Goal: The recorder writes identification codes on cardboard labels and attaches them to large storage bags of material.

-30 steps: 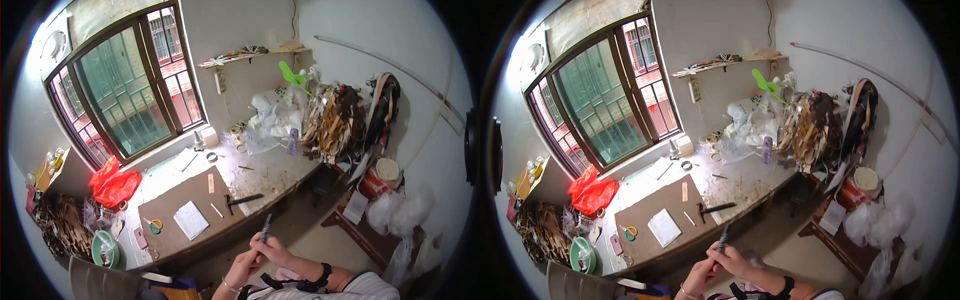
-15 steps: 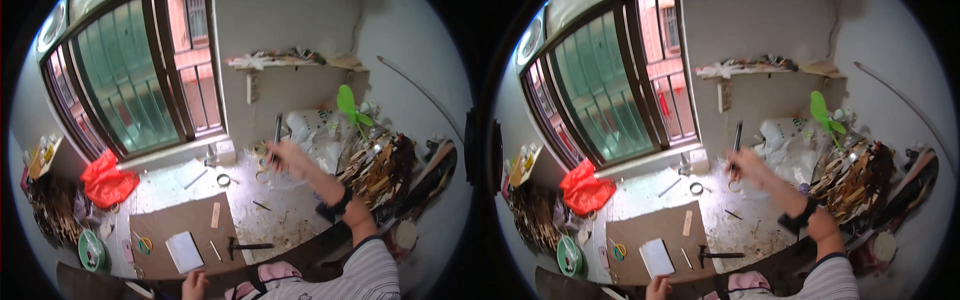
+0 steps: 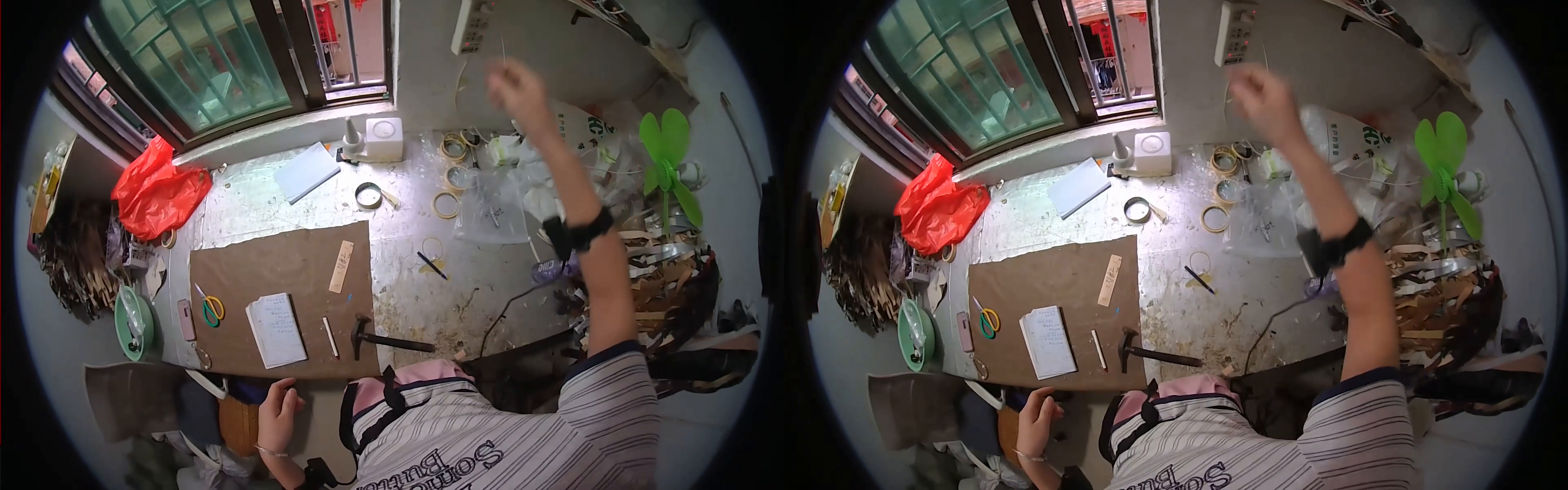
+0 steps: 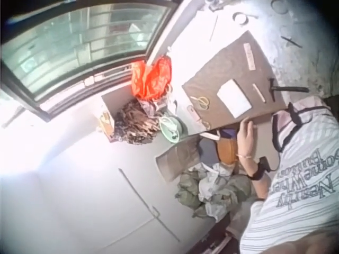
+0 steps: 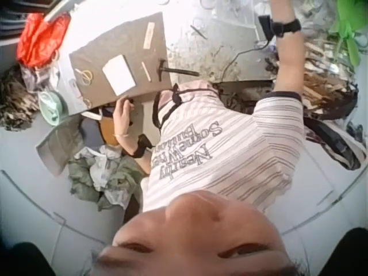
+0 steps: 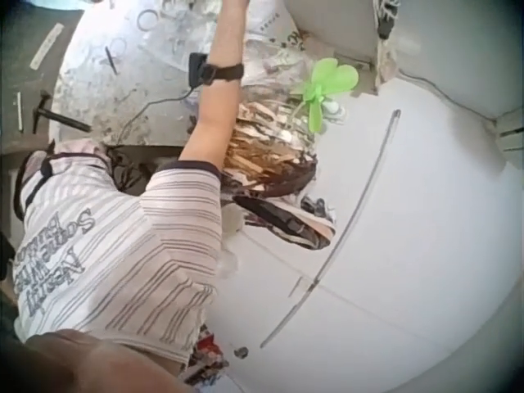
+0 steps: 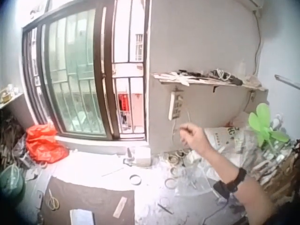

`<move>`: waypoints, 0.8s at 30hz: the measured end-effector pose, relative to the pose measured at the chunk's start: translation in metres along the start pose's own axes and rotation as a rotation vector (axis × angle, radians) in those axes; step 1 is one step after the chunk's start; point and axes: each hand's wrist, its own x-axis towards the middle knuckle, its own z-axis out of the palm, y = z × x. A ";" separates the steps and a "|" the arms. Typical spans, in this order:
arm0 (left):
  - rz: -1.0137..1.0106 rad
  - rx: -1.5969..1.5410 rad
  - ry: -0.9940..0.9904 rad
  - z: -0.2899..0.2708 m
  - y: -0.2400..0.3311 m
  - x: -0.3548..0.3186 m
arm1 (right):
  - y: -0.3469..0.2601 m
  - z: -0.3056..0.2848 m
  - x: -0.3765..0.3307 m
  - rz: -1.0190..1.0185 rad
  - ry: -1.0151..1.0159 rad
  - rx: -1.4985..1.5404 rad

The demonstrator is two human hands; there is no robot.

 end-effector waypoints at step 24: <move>-0.119 -0.060 -0.073 -0.044 -0.073 0.092 | 0.153 0.166 -0.379 0.379 -0.910 -0.454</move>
